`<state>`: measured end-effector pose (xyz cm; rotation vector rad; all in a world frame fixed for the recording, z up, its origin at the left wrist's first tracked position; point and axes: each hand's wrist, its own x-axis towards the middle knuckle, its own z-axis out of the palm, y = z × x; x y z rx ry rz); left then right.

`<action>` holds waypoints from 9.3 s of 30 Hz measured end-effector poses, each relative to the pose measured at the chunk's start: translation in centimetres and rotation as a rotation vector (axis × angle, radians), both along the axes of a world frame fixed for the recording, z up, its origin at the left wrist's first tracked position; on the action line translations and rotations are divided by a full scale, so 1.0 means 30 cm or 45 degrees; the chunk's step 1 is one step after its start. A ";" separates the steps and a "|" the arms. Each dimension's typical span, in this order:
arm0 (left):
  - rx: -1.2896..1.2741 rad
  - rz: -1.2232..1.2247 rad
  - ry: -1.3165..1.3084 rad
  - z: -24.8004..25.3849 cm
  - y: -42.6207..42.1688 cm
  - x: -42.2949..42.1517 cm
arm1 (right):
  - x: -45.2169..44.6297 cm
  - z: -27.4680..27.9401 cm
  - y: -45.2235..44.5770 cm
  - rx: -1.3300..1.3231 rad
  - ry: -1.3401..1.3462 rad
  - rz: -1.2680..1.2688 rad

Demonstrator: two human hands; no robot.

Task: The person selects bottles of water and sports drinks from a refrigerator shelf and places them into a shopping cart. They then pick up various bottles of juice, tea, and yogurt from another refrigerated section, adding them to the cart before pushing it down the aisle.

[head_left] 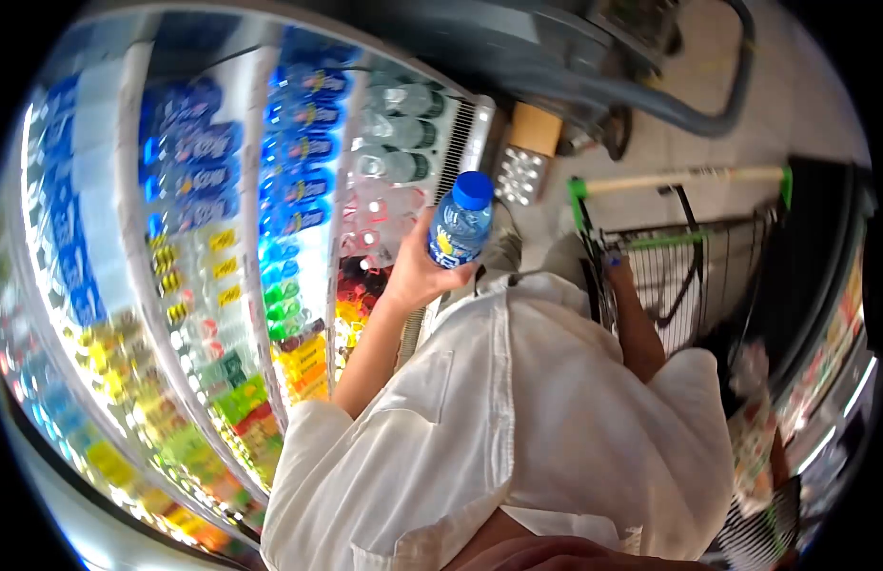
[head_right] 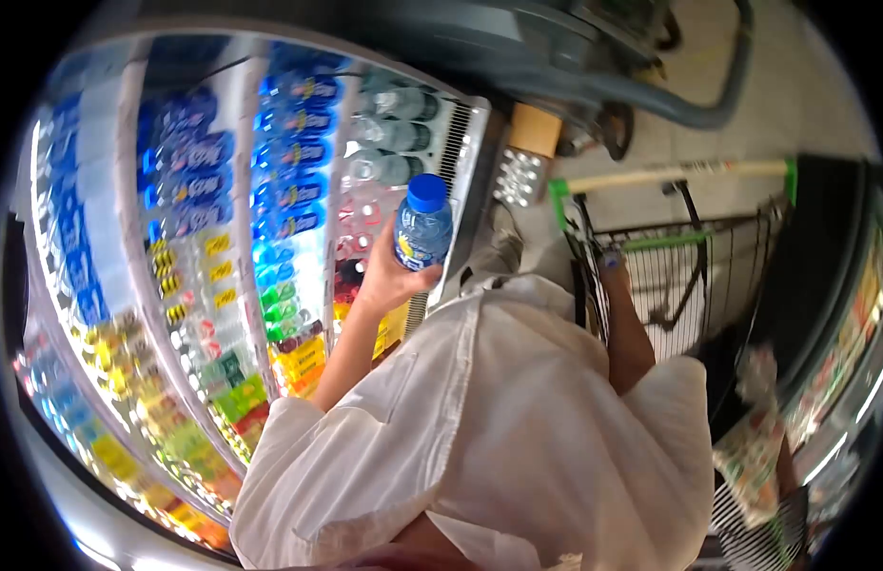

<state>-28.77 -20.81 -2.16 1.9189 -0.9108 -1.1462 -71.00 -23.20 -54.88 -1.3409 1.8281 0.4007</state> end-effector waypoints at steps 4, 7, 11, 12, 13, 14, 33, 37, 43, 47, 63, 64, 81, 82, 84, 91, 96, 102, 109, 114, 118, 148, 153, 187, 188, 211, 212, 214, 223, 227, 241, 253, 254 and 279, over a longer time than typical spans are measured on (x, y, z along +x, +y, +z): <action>-0.223 0.273 -0.144 0.027 0.077 0.133 | -0.052 -0.041 -0.024 0.032 0.062 0.231; -0.460 0.373 -0.397 0.119 0.041 0.235 | 0.000 0.163 -0.096 0.089 0.132 0.361; -0.513 0.397 -0.713 0.218 -0.069 0.484 | -0.029 0.349 -0.139 -0.068 0.192 0.157; -0.591 0.424 -0.746 0.224 -0.115 0.559 | -0.067 0.358 -0.132 -0.121 0.169 0.161; -0.651 0.469 -0.922 0.229 -0.160 0.632 | -0.097 0.401 -0.126 -0.176 0.146 0.168; -0.672 0.531 -0.932 0.255 -0.209 0.683 | -0.134 0.444 -0.108 -0.323 0.136 0.224; -1.022 1.391 -0.826 0.175 -0.542 1.289 | 0.824 2.075 -0.350 -1.260 -1.133 -0.223; -0.976 1.325 -0.742 0.191 -0.530 1.263 | 1.224 2.160 -0.457 -1.298 -1.372 0.159; -0.993 0.948 -1.280 0.307 -0.440 1.156 | 1.750 2.300 -0.597 -1.624 -1.257 0.645; -0.833 0.797 -1.535 0.373 -0.341 1.115 | 1.992 2.253 -0.684 -1.801 -1.239 0.787; -0.182 1.005 -1.710 0.456 -0.457 1.363 | 2.373 2.294 -0.807 -1.624 -1.284 1.199; -0.171 1.006 -1.712 0.460 -0.456 1.348 | 2.396 2.297 -0.819 -1.702 -1.348 1.212; -0.157 1.009 -1.668 0.465 -0.406 1.346 | 2.549 2.191 -0.828 -1.721 -1.786 1.197; -0.152 0.993 -1.617 0.470 -0.409 1.338 | 2.551 2.192 -0.828 -1.726 -1.792 1.198; -0.168 1.007 -1.629 0.463 -0.403 1.344 | 2.550 2.185 -0.823 -1.772 -1.903 1.168; -0.190 0.902 -1.707 0.440 -0.369 1.418 | 2.678 2.139 -0.807 -1.739 -1.830 1.150; -0.108 0.870 -1.747 0.443 -0.375 1.405 | 2.756 2.119 -0.811 -1.171 -2.013 0.880; -0.148 0.912 -1.573 0.494 -0.384 1.332 | 2.694 2.178 -0.714 -1.410 -1.715 0.833; -0.199 0.873 -1.699 0.466 -0.392 1.365 | 2.759 2.164 -0.917 -1.198 -1.751 1.494; -0.236 0.876 -1.674 0.464 -0.394 1.364 | 2.648 2.274 -0.822 -1.345 -1.340 1.313; -0.201 0.859 -1.702 0.468 -0.391 1.370 | 2.693 2.271 -0.827 -1.351 -1.255 1.345; -0.150 0.888 -1.550 0.511 -0.380 1.318 | 2.718 2.173 -0.882 -1.185 -1.728 1.391; -0.624 0.915 -1.648 0.425 -0.363 1.205 | 2.609 2.109 -0.838 -1.279 -1.811 1.263; -0.037 -0.098 0.348 -0.398 0.512 0.452 | 0.824 1.096 -0.178 -1.659 -0.184 0.564; -0.038 -0.146 0.359 -0.398 0.509 0.420 | 0.848 1.107 -0.145 -1.687 -0.191 0.538; -0.481 -1.339 -0.548 -0.564 -0.090 -0.243 | 1.092 1.082 0.278 -1.407 -0.788 -0.275; -0.332 -1.408 -0.696 -0.537 -0.088 -0.268 | 1.083 1.070 0.277 -1.386 -0.689 -0.191; -0.410 -1.454 -0.697 -0.586 -0.093 -0.299 | 1.042 1.063 0.286 -1.277 -0.644 -0.158; -0.412 -1.740 -0.412 -0.622 0.055 -0.565 | 0.818 1.067 0.529 -1.711 -0.148 -0.145; -0.262 -1.859 -0.411 -0.594 0.211 -0.703 | 0.703 1.104 0.705 -1.566 -0.120 -0.153; -1.448 -2.999 -0.160 -0.597 0.830 -1.060 | 0.605 1.144 1.402 -1.463 0.001 -0.571; -1.675 -3.623 0.407 -0.519 1.129 -1.383 | 0.747 1.199 1.859 -0.964 0.435 -1.631; -1.689 -3.689 0.465 -0.521 1.155 -1.383 | 0.758 1.190 1.866 -0.956 0.464 -1.705; -1.471 -5.528 -0.151 -0.596 1.357 -1.167 | 1.035 1.139 1.172 -0.370 1.452 -3.039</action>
